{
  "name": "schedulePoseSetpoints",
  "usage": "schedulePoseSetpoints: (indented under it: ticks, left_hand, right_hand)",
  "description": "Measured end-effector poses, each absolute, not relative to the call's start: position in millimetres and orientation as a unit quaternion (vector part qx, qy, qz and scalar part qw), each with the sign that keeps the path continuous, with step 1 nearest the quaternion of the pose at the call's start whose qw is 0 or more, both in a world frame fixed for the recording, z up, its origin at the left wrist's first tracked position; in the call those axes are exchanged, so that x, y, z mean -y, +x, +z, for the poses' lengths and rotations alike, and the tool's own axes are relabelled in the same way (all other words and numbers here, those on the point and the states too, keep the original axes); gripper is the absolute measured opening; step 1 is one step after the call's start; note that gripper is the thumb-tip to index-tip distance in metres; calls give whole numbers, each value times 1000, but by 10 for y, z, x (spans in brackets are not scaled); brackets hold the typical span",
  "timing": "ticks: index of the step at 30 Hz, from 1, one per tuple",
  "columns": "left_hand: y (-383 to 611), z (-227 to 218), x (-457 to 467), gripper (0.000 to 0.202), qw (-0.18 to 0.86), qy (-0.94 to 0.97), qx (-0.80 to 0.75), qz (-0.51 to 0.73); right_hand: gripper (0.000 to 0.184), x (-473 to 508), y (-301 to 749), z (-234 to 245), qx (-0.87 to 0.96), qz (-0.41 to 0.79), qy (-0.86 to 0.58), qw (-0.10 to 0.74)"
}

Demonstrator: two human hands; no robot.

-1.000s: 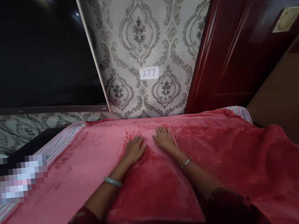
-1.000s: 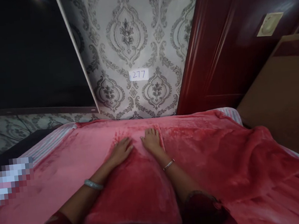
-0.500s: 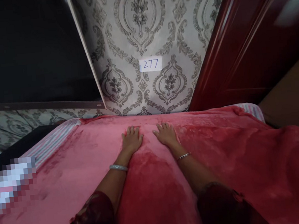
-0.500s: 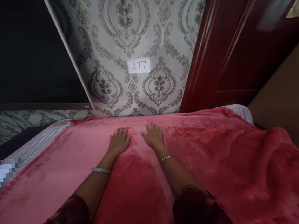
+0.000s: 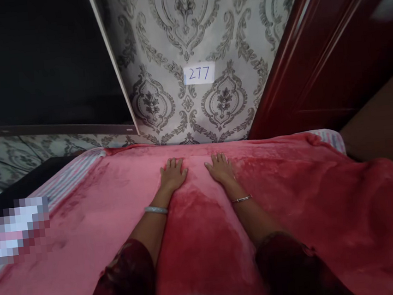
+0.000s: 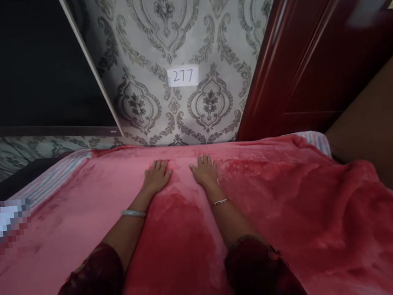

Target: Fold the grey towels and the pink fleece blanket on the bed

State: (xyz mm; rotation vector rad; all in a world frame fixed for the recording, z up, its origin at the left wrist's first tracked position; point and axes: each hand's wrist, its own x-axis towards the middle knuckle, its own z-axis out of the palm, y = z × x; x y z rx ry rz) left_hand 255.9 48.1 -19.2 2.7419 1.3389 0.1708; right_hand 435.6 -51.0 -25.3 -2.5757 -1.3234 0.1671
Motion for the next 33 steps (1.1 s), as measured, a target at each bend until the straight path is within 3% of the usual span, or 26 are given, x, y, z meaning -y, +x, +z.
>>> schedulePoseSetpoints:
  ticks: [8, 11, 19, 33]
  left_hand:
    - [2476, 118, -517, 62, 122, 891, -434, 42]
    - [2305, 233, -311, 58, 106, 892, -434, 72]
    - [1681, -236, 539, 55, 24, 947, -313, 68]
    - [1717, -290, 550, 58, 14, 947, -312, 81]
  right_hand:
    - [63, 770, 4189, 117, 463, 80, -875, 115]
    - [61, 981, 3844, 159, 504, 45, -853, 125]
    - [64, 1514, 2993, -214, 655, 35, -747, 109]
    - [69, 2247, 3716, -327, 542, 39, -838, 50]
